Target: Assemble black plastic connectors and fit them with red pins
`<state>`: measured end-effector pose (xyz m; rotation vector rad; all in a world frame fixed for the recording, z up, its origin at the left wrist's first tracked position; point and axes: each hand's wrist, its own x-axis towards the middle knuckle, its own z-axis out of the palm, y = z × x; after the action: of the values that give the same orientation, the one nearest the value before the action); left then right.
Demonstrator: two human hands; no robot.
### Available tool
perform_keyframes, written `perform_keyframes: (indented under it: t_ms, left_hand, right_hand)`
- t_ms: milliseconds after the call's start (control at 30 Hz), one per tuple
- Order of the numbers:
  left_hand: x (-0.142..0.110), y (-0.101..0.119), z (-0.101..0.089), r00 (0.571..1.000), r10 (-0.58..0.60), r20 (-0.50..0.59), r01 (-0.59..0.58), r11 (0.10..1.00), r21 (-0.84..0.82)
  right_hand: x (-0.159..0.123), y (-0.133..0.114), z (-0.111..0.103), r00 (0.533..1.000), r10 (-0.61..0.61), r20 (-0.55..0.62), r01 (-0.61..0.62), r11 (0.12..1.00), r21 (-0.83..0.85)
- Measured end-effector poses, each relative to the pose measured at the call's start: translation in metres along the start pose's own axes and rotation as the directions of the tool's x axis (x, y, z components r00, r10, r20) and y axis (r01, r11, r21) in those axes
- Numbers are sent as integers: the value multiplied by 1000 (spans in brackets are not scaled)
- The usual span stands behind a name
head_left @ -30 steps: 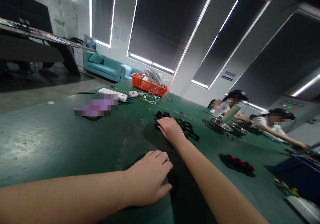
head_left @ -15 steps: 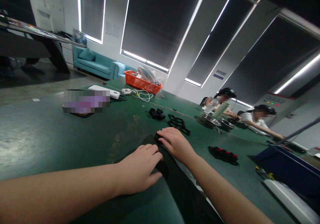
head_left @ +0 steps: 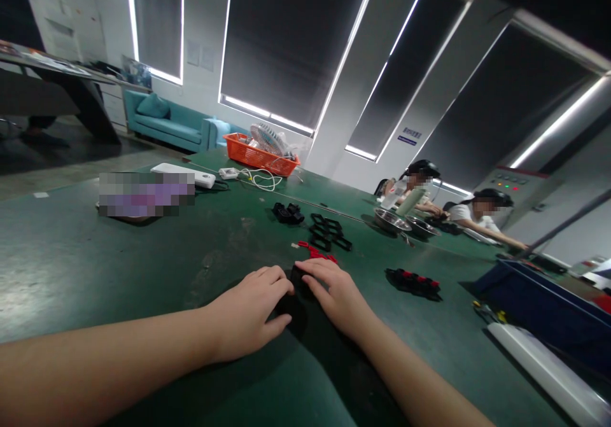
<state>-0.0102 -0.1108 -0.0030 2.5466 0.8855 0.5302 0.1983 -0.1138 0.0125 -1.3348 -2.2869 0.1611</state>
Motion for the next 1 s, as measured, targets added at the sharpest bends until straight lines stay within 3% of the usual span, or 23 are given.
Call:
perform_keyframes:
  t_ms: [200,467,1000]
  left_hand:
    - [0,-2,2,999,-29,-30,29,1000,-12]
    - [0,-4,4,999,-48,16,47,997,59]
    - [0,-9,8,998,51,29,-54,992,113]
  right_hand:
    - [-7,3,5,998,64,-4,-63,995,71]
    - [-15,6,4,993,115,5,-114,985,127]
    - [-18,0,4,987,159,10,-156,959,237]
